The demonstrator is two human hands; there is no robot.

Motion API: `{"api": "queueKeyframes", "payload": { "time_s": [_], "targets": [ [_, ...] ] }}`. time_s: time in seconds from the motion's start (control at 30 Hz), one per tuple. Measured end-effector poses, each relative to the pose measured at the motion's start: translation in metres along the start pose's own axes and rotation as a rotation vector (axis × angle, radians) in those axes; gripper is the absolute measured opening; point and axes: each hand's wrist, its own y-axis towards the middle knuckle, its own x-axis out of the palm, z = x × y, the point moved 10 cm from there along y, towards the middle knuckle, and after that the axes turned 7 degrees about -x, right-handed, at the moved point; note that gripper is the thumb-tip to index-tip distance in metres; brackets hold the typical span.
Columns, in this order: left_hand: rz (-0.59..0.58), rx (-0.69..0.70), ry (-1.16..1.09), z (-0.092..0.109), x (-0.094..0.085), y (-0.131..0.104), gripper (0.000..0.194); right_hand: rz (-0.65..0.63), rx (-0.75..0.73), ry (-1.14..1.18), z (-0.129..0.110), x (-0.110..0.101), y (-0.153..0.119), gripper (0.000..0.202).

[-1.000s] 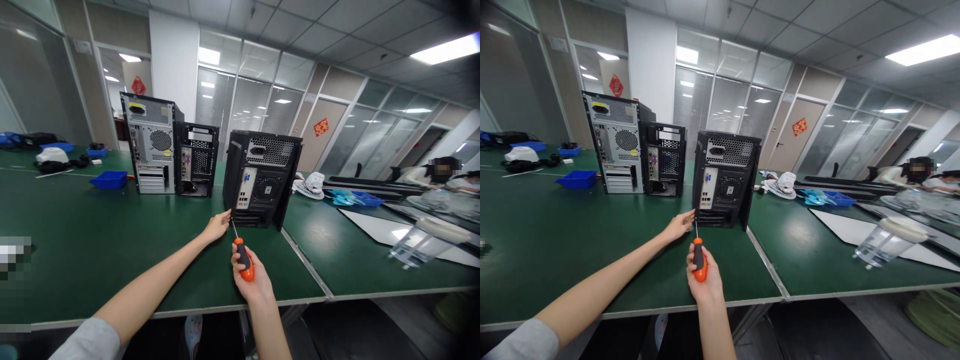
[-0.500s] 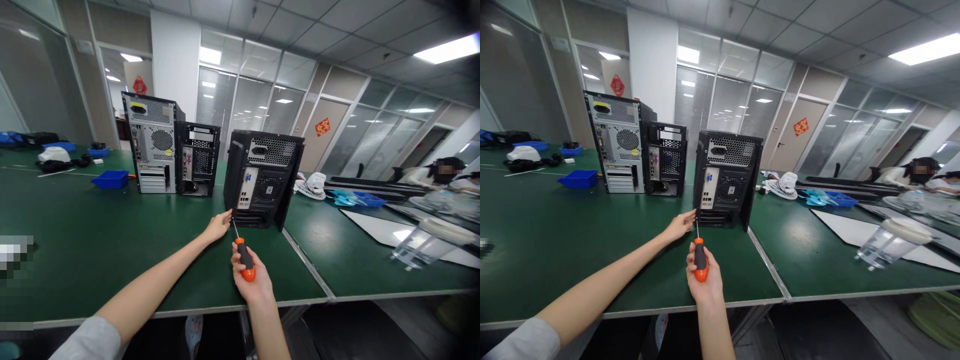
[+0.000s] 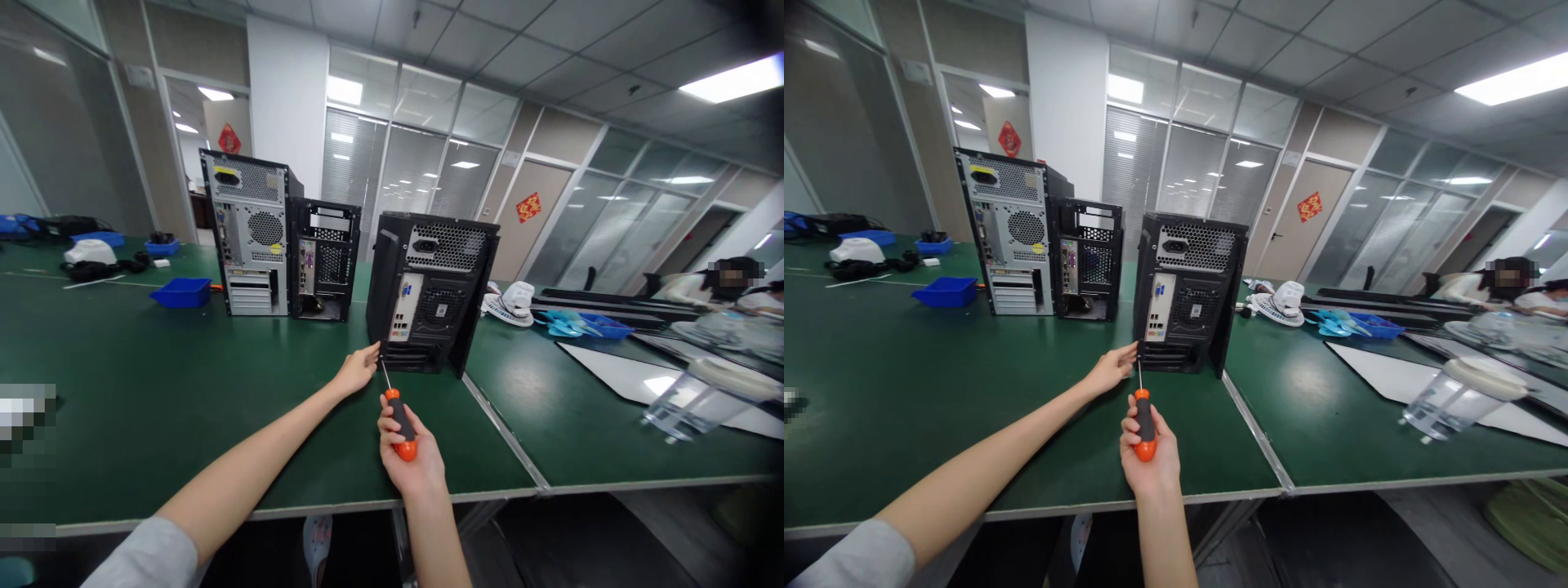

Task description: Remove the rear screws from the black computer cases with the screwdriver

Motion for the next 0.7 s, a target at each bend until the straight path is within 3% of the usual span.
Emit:
{"api": "queueKeyframes", "payload": {
  "time_s": [0.4, 0.7],
  "targets": [
    [0.014, -0.006, 0.013, 0.0004, 0.0005, 0.0004, 0.074, -0.069, 0.023, 0.069, 0.0051, 0.0034, 0.0015, 0.029],
    [0.023, -0.012, 0.031, -0.0017, -0.0009, 0.0018, 0.075, -0.047, 0.019, -0.037, 0.0102, -0.0004, -0.0017, 0.025]
  ]
}}
